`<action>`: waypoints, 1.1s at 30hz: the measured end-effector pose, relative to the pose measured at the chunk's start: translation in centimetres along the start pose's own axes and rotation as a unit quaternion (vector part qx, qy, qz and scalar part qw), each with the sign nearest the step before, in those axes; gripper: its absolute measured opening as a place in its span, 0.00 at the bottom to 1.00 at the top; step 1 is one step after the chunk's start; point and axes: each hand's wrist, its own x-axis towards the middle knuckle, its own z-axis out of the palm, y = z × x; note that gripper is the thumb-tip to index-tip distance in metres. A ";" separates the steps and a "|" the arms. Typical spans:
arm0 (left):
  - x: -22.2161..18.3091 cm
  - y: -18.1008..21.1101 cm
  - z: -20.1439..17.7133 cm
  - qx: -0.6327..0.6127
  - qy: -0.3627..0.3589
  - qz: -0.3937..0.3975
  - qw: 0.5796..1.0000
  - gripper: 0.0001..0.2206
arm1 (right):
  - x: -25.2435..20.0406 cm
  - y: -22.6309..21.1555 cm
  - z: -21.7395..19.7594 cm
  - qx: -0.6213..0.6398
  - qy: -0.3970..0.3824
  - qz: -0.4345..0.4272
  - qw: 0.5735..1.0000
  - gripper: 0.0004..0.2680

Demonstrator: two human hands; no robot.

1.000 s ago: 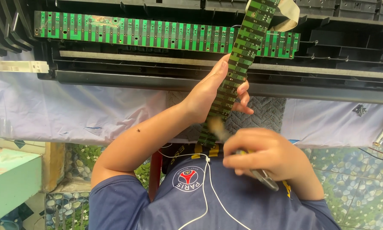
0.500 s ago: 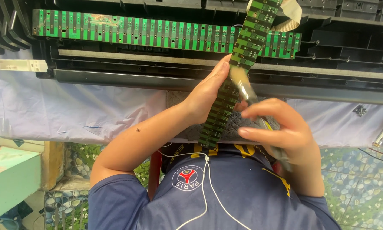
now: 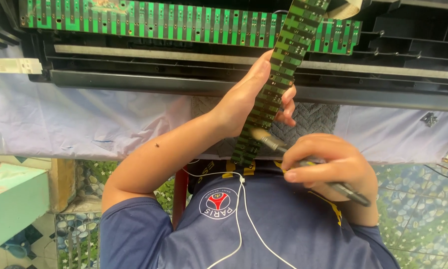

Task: Cleaning circuit board strips from a disassembled electronic keyboard using a brush.

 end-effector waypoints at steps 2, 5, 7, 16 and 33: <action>-0.1 0.3 0.3 0.013 0.014 -0.005 1.000 0.20 | -0.7 -0.2 0.7 -0.007 0.040 0.016 0.999 0.09; 0.1 0.1 0.2 -0.006 0.024 -0.007 1.000 0.20 | -0.5 0.4 0.8 0.001 0.048 -0.018 0.999 0.13; 0.1 -0.2 0.1 -0.042 0.021 -0.005 0.999 0.19 | -0.5 0.8 1.0 0.020 0.013 -0.064 0.998 0.18; 0.3 -0.8 -0.8 -0.038 -0.002 0.012 0.999 0.20 | -2.2 2.7 4.5 0.075 0.014 -0.083 0.994 0.12; 0.2 -0.7 -0.6 -0.039 0.002 0.009 0.999 0.21 | -7.4 7.6 5.7 -0.368 0.015 -0.155 0.917 0.13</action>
